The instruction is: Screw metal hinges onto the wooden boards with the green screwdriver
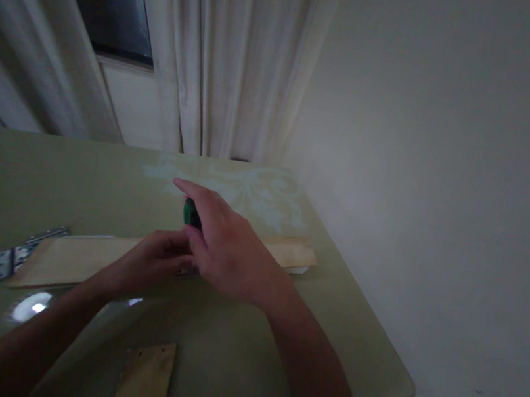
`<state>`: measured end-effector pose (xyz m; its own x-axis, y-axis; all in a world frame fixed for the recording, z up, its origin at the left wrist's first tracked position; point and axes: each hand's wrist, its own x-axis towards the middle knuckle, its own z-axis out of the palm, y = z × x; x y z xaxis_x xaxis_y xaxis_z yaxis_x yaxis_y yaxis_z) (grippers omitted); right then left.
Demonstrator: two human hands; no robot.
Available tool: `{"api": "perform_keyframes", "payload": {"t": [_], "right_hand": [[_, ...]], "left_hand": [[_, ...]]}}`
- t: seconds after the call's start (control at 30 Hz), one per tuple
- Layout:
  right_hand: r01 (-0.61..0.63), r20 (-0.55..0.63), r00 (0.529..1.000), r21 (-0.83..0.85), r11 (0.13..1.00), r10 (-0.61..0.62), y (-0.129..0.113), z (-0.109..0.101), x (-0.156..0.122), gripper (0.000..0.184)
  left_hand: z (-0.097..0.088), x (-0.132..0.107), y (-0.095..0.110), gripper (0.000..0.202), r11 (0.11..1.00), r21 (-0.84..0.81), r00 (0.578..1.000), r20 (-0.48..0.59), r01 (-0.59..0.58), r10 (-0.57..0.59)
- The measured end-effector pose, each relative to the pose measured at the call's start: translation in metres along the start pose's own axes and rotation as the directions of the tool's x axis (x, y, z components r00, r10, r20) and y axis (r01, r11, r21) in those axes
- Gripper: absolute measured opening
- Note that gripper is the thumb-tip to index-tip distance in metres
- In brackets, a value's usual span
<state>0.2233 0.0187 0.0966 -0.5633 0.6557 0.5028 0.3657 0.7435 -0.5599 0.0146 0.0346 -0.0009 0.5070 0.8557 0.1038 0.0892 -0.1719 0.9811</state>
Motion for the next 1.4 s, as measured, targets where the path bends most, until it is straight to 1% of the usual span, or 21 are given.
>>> {"api": "perform_keyframes", "payload": {"t": [0.07, 0.1, 0.13, 0.2, 0.27, 0.3, 0.33, 0.4, 0.43, 0.5, 0.57, 0.6, 0.63, 0.73, 0.77, 0.83, 0.93, 1.07, 1.17, 1.3, 1.4], "right_hand": [[0.015, 0.026, 1.0, 0.029, 0.999, -0.015, -0.003, 0.001, -0.001, 0.066], [0.019, 0.018, 1.0, 0.024, 1.0, -0.02, -0.004, 0.002, 0.0, 0.066], [0.015, -0.007, 1.0, -0.004, 1.0, -0.015, -0.004, 0.003, 0.0, 0.064], [-0.021, -0.097, 0.995, -0.099, 0.995, 0.011, -0.002, 0.008, 0.002, 0.057], [-0.076, -0.187, 0.981, -0.168, 0.983, 0.044, 0.001, 0.011, 0.004, 0.048], [-0.097, -0.214, 0.975, -0.174, 0.98, 0.059, 0.002, 0.012, 0.005, 0.043], [-0.113, -0.228, 0.971, -0.163, 0.98, 0.074, 0.003, 0.013, 0.005, 0.04], [-0.123, -0.205, 0.974, -0.118, 0.985, 0.097, 0.003, 0.011, 0.004, 0.045], [-0.122, -0.174, 0.979, -0.091, 0.988, 0.105, 0.002, 0.009, 0.003, 0.05], [-0.117, -0.101, 0.988, -0.041, 0.992, 0.113, 0.0, 0.005, 0.001, 0.06], [-0.115, -0.056, 0.992, -0.008, 0.993, 0.115, -0.001, 0.002, -0.001, 0.062], [-0.117, -0.057, 0.992, 0.001, 0.993, 0.117, -0.002, 0.001, -0.001, 0.062], [-0.119, -0.069, 0.991, 0.003, 0.993, 0.119, -0.002, 0.001, -0.001, 0.06], [-0.147, -0.157, 0.977, -0.03, 0.989, 0.14, -0.001, 0.005, 0.002, 0.054], [-0.164, -0.191, 0.97, -0.047, 0.985, 0.153, -0.001, 0.007, 0.003, 0.053], [-0.19, -0.23, 0.958, -0.064, 0.98, 0.17, 0.0, 0.01, 0.004, 0.048], [-0.17, -0.231, 0.961, -0.063, 0.983, 0.152, 0.0, 0.011, 0.005, 0.04], [-0.134, -0.271, 0.956, -0.055, 0.989, 0.114, -0.003, 0.009, 0.005, 0.031], [-0.13, -0.282, 0.953, -0.052, 0.99, 0.11, -0.002, 0.009, 0.005, 0.031], [-0.141, -0.246, 0.962, -0.092, 0.986, 0.115, 0.001, 0.01, 0.006, 0.031], [-0.143, -0.261, 0.959, -0.1, 0.985, 0.113, 0.002, 0.009, 0.005, 0.032]], "left_hand": [[-0.002, -0.003, 0.004, 0.027, 1.0, 0.016, 0.999, 0.043, -0.025, 0.024], [-0.002, -0.003, 0.004, 0.027, 0.999, 0.038, 0.999, 0.031, -0.034, 0.033], [-0.002, -0.003, 0.004, 0.028, 0.997, 0.065, 0.999, 0.002, -0.041, 0.04], [0.0, -0.002, 0.0, 0.026, 0.993, 0.105, 0.995, -0.073, -0.056, 0.063], [0.003, 0.001, -0.005, 0.022, 0.992, 0.107, 0.987, -0.138, -0.063, 0.077], [0.004, 0.002, -0.006, 0.021, 0.993, 0.1, 0.984, -0.162, -0.062, 0.078], [0.005, 0.003, -0.007, 0.02, 0.994, 0.093, 0.98, -0.184, -0.056, 0.072], [0.006, 0.003, -0.005, 0.019, 0.996, 0.078, 0.977, -0.209, -0.031, 0.047], [0.006, 0.003, -0.003, 0.019, 0.998, 0.065, 0.978, -0.204, -0.021, 0.033], [0.005, 0.001, 0.001, 0.019, 0.999, 0.032, 0.992, -0.126, -0.018, 0.022], [0.003, 0.0, 0.004, 0.02, 0.999, 0.013, 0.999, -0.033, -0.04, 0.04], [0.002, 0.0, 0.004, 0.021, 0.998, 0.019, 0.998, -0.014, -0.053, 0.054], [0.002, -0.001, 0.004, 0.022, 0.997, 0.034, 0.998, -0.024, -0.062, 0.063], [0.003, 0.0, -0.001, 0.023, 0.994, 0.097, 0.987, -0.148, -0.049, 0.063], [0.004, 0.001, -0.003, 0.022, 0.994, 0.104, 0.983, -0.171, -0.043, 0.061], [0.008, 0.003, -0.007, 0.02, 0.995, 0.087, 0.979, -0.194, -0.039, 0.055], [0.011, 0.004, -0.007, 0.023, 0.998, 0.053, 0.973, -0.227, -0.038, 0.049], [0.008, 0.003, 0.003, 0.021, 0.995, 0.092, 0.972, -0.228, -0.037, 0.057], [0.004, 0.001, 0.008, 0.02, 0.994, 0.101, 0.973, -0.226, -0.029, 0.052], [0.004, 0.002, 0.005, 0.018, 0.994, 0.107, 0.975, -0.218, -0.018, 0.041], [0.005, 0.003, 0.003, 0.017, 0.991, 0.13, 0.978, -0.201, -0.032, 0.058]]}}
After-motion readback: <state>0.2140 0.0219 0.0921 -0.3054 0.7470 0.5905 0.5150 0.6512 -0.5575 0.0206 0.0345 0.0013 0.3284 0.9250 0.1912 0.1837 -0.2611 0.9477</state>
